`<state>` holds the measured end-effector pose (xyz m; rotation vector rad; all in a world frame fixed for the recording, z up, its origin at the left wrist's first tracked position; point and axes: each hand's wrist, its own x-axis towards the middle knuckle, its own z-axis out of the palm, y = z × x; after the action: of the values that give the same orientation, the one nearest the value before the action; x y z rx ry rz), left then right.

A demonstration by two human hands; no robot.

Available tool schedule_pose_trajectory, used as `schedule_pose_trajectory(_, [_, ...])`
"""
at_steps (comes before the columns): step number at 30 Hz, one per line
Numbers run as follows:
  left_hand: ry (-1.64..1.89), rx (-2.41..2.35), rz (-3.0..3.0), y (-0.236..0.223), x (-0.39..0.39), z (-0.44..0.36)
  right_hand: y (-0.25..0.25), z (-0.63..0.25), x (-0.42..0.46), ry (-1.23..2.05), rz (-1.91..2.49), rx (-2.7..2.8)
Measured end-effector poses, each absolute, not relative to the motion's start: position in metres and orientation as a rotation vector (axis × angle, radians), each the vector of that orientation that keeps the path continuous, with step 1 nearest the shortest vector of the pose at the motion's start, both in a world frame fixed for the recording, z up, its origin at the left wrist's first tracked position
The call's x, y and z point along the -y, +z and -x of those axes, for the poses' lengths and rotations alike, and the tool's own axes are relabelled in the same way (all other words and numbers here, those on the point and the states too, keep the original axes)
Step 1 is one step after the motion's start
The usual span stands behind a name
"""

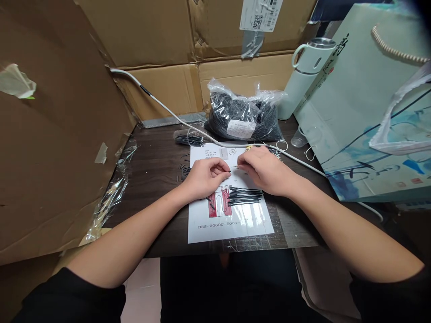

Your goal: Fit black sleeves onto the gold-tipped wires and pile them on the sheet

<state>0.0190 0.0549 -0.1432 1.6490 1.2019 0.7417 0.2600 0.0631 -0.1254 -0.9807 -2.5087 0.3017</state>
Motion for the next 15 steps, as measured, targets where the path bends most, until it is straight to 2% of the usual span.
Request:
schedule_pose_trajectory(4, [0.739, -1.199, -1.636, -0.1416, -0.0544, -0.0199, -0.1205, -0.2602, -0.0588, 0.489, 0.855, 2.48])
schedule_pose_trajectory(15, [0.751, -1.206, -1.652, -0.1419, -0.0534, -0.0197, -0.1201, -0.2618, -0.0588, 0.451, 0.867, 2.518])
